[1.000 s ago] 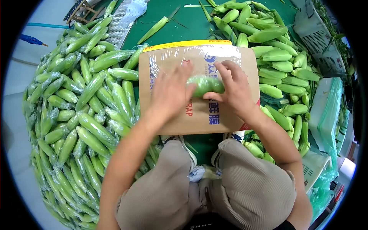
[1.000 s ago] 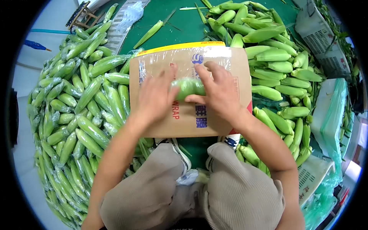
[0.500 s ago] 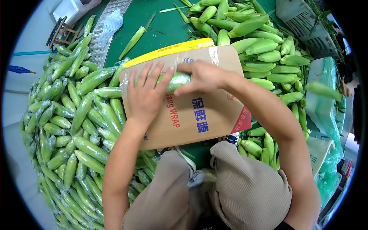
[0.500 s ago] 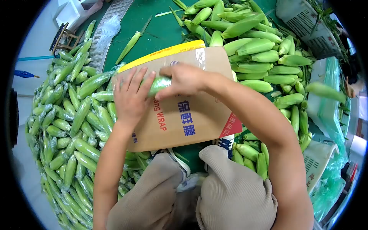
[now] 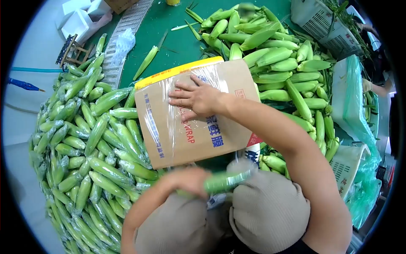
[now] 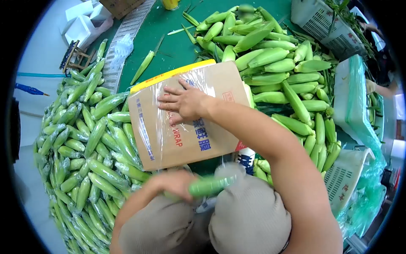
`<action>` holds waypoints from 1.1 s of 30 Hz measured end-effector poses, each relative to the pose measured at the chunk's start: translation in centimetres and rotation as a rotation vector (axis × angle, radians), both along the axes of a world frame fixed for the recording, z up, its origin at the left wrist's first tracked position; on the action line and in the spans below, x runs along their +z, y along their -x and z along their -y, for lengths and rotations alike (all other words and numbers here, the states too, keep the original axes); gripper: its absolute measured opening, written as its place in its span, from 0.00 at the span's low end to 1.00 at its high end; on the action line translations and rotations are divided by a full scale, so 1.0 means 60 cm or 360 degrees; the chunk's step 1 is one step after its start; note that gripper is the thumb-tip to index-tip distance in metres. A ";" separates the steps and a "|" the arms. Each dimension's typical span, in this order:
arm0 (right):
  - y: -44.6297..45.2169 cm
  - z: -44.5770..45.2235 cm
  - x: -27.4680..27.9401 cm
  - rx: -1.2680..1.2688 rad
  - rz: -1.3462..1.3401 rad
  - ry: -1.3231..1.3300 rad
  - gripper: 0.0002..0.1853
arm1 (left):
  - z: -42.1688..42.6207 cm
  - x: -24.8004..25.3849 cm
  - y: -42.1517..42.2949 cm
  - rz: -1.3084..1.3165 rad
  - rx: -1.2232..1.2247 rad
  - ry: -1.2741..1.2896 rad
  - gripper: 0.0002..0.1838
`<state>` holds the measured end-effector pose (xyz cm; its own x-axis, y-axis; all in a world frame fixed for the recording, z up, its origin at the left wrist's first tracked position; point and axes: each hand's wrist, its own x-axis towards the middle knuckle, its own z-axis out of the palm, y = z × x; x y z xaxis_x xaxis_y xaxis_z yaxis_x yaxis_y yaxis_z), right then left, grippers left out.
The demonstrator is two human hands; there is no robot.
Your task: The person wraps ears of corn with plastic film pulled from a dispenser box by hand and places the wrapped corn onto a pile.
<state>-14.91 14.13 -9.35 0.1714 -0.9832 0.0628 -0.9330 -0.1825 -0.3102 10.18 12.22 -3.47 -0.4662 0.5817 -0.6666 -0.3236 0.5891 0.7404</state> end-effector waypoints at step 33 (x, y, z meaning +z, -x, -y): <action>-0.198 -0.238 0.219 -0.0134 0.1542 -0.1159 0.47 | -0.032 0.093 -0.142 -0.1680 0.2703 -0.0277 0.38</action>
<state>-3.01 28.40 3.77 0.2935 -0.8475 -0.4423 -0.2583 0.3752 -0.8902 18.69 14.15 2.11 -0.6033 -0.7745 0.1903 0.1499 0.1242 0.9809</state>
